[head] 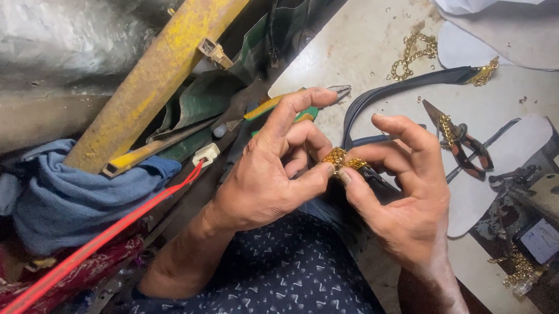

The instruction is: Attaching a decorative gold chain to a black leather belt strap using pliers and manual assembly.

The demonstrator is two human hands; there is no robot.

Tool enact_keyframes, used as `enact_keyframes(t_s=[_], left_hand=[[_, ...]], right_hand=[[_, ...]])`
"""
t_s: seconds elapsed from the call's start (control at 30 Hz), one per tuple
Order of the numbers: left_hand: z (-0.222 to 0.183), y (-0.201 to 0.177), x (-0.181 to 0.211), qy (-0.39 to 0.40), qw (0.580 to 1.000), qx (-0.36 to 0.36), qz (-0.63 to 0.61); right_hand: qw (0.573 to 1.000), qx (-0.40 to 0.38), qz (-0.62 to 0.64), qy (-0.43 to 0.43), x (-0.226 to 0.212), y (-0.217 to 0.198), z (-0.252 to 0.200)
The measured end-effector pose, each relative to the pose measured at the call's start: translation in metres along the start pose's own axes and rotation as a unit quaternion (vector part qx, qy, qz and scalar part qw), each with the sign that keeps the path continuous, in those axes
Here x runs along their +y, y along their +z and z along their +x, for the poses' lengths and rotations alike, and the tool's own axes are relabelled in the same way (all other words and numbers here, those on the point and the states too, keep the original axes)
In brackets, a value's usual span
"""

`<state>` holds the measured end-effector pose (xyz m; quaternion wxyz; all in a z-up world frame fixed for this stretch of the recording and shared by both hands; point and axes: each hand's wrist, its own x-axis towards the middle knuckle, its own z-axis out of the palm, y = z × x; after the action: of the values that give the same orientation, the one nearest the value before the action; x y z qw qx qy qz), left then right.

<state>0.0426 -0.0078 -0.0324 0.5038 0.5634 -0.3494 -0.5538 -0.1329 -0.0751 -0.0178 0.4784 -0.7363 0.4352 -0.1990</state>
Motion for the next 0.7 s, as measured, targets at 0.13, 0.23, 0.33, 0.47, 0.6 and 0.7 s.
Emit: enact_keyframes(t_s=[0.13, 0.23, 0.33, 0.47, 0.6, 0.7], left_hand=[[-0.001, -0.001, 0.002, 0.002, 1.000, -0.007, 0.003], [-0.001, -0.003, 0.002, 0.009, 1.000, -0.011, 0.007], [-0.001, -0.001, 0.004, 0.006, 1.000, -0.017, 0.018], [-0.002, 0.003, 0.007, -0.034, 0.999, -0.007, 0.017], [-0.001, 0.000, -0.012, 0.005, 1.000, -0.010, -0.001], [-0.001, 0.000, -0.028, -0.005, 0.999, -0.027, -0.037]], right_hand=[[1.000, -0.015, -0.009, 0.014, 0.004, -0.005, 0.002], [1.000, -0.013, 0.004, 0.017, 0.003, -0.003, 0.001], [0.999, -0.001, -0.036, -0.015, 0.006, 0.000, -0.001], [1.000, 0.001, -0.012, 0.001, 0.003, 0.000, -0.001], [1.000, -0.006, 0.010, 0.006, 0.006, -0.003, -0.003], [0.999, -0.014, 0.037, 0.019, 0.012, -0.006, -0.005]])
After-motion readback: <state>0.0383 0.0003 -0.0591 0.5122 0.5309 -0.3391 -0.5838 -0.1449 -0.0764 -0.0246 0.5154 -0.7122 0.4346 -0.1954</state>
